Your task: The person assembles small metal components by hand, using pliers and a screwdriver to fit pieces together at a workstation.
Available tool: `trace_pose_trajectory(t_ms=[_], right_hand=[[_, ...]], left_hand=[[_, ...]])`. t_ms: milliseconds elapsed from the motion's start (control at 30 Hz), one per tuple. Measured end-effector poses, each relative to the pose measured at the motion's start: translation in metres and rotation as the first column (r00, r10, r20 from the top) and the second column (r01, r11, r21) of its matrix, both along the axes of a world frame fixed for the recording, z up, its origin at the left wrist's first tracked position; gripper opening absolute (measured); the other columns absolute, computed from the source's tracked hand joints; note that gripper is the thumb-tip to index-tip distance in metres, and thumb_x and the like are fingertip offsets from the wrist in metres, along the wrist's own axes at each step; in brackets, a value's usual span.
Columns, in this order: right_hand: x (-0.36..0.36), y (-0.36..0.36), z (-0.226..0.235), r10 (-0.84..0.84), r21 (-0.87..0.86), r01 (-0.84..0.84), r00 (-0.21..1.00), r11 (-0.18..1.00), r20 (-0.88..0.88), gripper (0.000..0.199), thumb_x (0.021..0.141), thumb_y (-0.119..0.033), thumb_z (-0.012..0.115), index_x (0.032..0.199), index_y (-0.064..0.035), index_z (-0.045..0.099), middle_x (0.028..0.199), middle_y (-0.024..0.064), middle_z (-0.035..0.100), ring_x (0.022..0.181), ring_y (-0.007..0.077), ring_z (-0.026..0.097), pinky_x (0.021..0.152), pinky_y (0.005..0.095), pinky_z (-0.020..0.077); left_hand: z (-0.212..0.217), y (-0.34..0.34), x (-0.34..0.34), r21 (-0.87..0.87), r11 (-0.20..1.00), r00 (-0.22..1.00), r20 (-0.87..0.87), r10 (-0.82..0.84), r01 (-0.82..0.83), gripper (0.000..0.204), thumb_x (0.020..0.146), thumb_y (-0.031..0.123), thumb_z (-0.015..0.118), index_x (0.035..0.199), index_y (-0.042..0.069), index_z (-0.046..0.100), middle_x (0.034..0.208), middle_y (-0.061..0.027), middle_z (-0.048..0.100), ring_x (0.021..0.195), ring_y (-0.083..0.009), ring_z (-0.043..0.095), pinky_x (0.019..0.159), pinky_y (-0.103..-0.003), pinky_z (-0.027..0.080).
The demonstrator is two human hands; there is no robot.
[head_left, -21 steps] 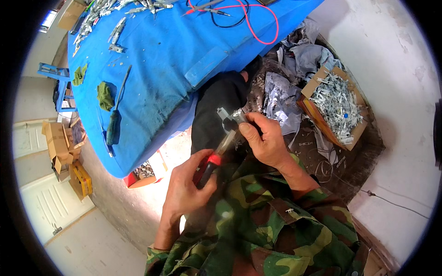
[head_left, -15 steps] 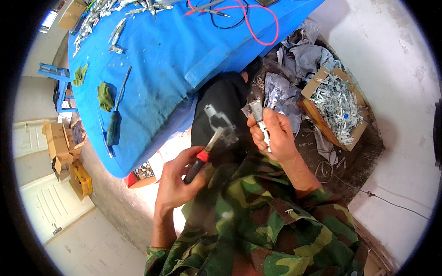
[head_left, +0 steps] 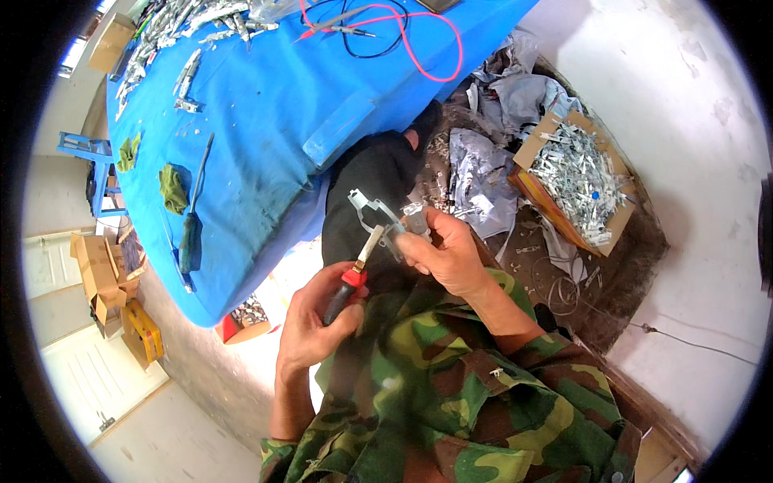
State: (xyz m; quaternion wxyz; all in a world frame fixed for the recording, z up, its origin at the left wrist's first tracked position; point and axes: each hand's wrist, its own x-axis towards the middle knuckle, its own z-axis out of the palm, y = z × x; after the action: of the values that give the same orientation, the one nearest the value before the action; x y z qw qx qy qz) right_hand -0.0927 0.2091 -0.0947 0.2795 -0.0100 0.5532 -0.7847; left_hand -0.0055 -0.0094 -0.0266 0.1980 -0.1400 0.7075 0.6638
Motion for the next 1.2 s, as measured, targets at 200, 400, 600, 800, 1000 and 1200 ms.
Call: trace_pose_trajectory(t_ms=[200,400,600,800,1000,1200], right_hand=[[-0.001,-0.001,-0.01,-0.182,0.203,0.253,0.932,0.946,-0.313,0.016,0.096,-0.016,0.071,0.103,-0.002,0.067,0.08,-0.003,0.062,0.07,0.0029,0.053,0.061,0.0224,0.0439],[-0.044,0.054,-0.032,-0.743,-0.062,0.763,0.641,0.643,0.191,0.013,0.097,-0.017,0.07,0.097,-0.0063,0.064,0.077,-0.0016,0.06,0.059,0.0078,0.051,0.047,0.0224,0.035],[-0.063,0.207,-0.106,-0.921,-0.001,1.0,-0.005,-0.006,0.39,0.028,0.102,-0.039,0.058,0.093,-0.0125,0.058,0.073,-0.0025,0.057,0.055,0.0068,0.043,0.042,0.0228,0.0268],[-0.048,0.157,-0.12,-0.903,0.105,0.976,0.133,0.192,0.409,0.036,0.102,-0.046,0.047,0.102,-0.0129,0.061,0.076,0.0004,0.06,0.052,0.011,0.046,0.043,0.0258,0.0328],[-0.047,0.086,-0.112,-0.824,0.03,0.89,0.407,0.454,0.394,0.036,0.102,-0.038,0.045,0.107,-0.0099,0.067,0.078,0.0002,0.062,0.058,0.0102,0.051,0.047,0.0274,0.038],[-0.033,0.06,-0.101,-0.722,-0.09,0.744,0.665,0.662,0.188,0.032,0.104,-0.026,0.055,0.123,-0.0027,0.066,0.094,0.0038,0.067,0.075,0.0109,0.061,0.064,0.0252,0.0462]], left_hand=[[-0.019,0.011,0.001,-0.24,0.961,0.988,-0.041,-0.151,0.137,0.049,0.093,0.003,0.057,0.141,-0.005,0.051,0.118,-0.0108,0.071,0.105,-0.0158,0.064,0.097,-0.031,0.049],[-0.027,0.021,0.003,-0.276,0.96,0.999,-0.014,-0.05,0.044,0.045,0.094,0.003,0.054,0.138,-0.004,0.057,0.111,-0.0113,0.072,0.1,-0.0151,0.063,0.092,-0.029,0.048],[-0.023,0.017,-0.001,-0.191,0.981,0.999,-0.036,-0.039,0.032,0.041,0.094,0.002,0.052,0.133,-0.007,0.058,0.109,-0.0101,0.07,0.099,-0.0159,0.063,0.091,-0.03,0.049],[-0.027,0.026,-0.005,-0.17,0.985,0.994,-0.103,-0.035,0.017,0.036,0.095,0.005,0.052,0.128,-0.006,0.06,0.108,-0.0108,0.07,0.095,-0.0138,0.062,0.085,-0.028,0.049],[-0.018,0.021,-0.006,-0.119,0.993,0.999,-0.046,0.003,-0.009,0.035,0.097,0.011,0.055,0.127,-0.005,0.061,0.112,-0.0132,0.07,0.098,-0.0184,0.066,0.086,-0.031,0.052],[-0.023,0.009,0.001,-0.061,0.991,0.99,-0.079,0.116,-0.121,0.034,0.096,0.01,0.056,0.127,-0.005,0.061,0.111,-0.0145,0.07,0.096,-0.0194,0.067,0.081,-0.03,0.052]])
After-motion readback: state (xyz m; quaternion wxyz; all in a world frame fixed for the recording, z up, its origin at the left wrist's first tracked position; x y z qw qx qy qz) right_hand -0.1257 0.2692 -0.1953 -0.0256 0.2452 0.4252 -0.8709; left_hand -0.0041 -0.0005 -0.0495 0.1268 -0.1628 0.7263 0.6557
